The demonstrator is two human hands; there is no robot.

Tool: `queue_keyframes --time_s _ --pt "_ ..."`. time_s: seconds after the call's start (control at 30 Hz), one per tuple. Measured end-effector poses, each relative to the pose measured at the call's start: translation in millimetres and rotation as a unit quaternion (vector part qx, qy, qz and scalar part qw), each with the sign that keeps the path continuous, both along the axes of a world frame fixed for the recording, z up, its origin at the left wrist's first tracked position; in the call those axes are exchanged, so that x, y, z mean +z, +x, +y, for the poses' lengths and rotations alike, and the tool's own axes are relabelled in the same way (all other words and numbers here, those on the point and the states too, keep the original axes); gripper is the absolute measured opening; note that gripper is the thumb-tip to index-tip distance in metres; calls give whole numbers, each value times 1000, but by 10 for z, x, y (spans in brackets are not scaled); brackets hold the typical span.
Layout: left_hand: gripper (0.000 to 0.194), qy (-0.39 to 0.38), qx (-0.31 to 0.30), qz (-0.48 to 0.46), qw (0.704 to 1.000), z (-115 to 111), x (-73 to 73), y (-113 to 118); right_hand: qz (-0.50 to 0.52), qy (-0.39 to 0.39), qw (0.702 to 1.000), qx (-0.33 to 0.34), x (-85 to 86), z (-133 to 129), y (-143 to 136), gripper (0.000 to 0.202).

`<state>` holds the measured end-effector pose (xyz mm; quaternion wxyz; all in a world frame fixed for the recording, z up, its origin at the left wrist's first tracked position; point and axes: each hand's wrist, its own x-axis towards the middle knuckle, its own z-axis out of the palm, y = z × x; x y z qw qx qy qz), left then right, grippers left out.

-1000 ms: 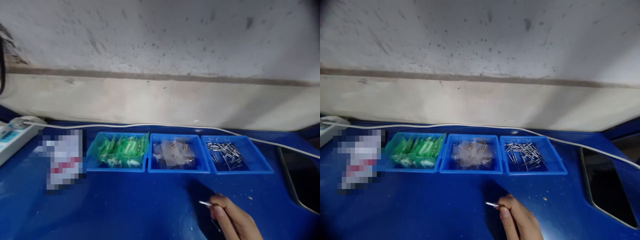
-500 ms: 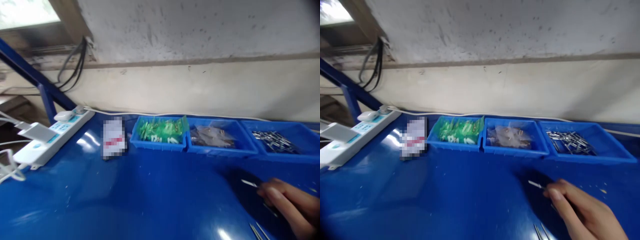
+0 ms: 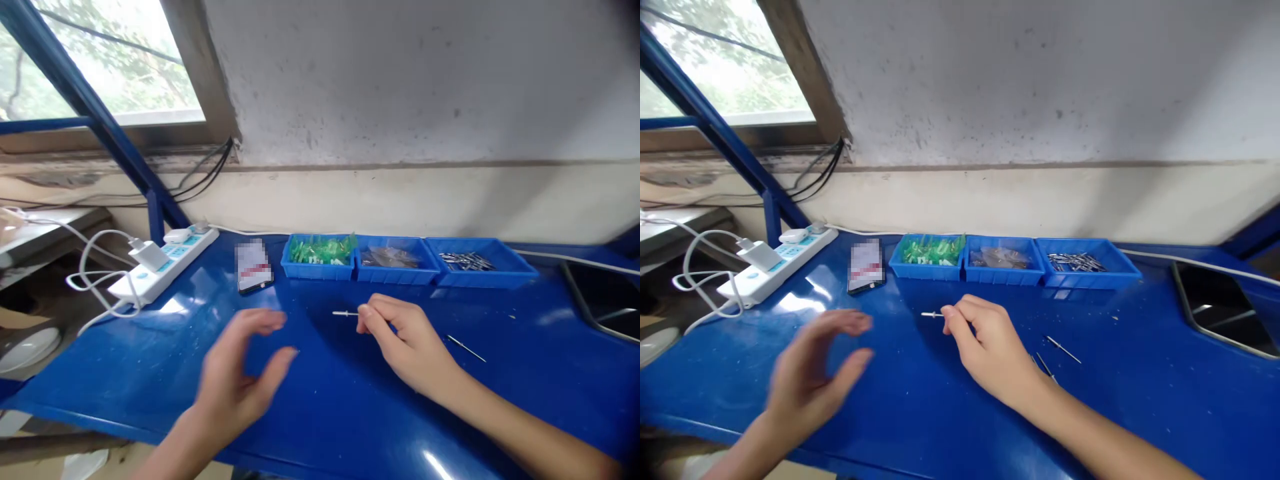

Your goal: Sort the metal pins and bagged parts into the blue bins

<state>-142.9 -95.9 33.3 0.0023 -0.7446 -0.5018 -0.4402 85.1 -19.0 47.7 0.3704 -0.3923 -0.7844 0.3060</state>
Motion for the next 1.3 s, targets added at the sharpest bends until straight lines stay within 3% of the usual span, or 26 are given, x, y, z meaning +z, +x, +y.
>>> queue_keyframes --time_s 0.1,0.2,0.33,0.43,0.57,0.8,0.87,0.9,0.97,1.0,1.03,1.1,1.23,1.3 --pt "24 -1 -91 -7 996 460 -130 276 22 -11 1000 -16 -50 -5 -68 39" --pt "12 -4 -151 -52 987 682 -214 497 21 -19 999 -37 -113 -19 -27 40" --pt "9 -55 -158 -82 983 781 -234 574 -21 -3 998 -59 -213 -8 45 36" --pt "11 -127 -150 -64 978 857 -233 581 -88 81 990 -76 -304 42 108 19" --pt "14 -166 -153 -29 974 916 -241 600 -168 177 968 -63 -372 95 191 17" --pt "18 -169 -144 37 974 883 -218 548 -215 245 945 -29 -241 125 306 14" --pt "12 -126 -111 66 984 940 -186 479 -208 261 939 -85 -158 270 516 21" --pt "14 -96 -87 87 988 985 -171 437 -209 283 922 -164 -121 376 660 26" --pt "21 -42 -33 142 988 1100 -154 354 -263 293 861 -321 -77 624 974 30" --pt "24 -24 -11 172 985 1161 -155 319 -288 302 818 -396 -78 748 1116 34" --pt "25 -14 6 202 979 1219 -163 292 -329 288 788 -432 -94 857 1232 36" --pt "26 -9 27 252 967 1313 -195 262 -382 245 767 -454 -164 1013 1354 50" --pt "23 -9 62 316 947 1379 -249 227 -402 143 837 -343 -311 1076 1209 47" --pt "22 -11 81 338 938 1371 -246 160 -411 113 850 -309 -330 1048 1054 43"
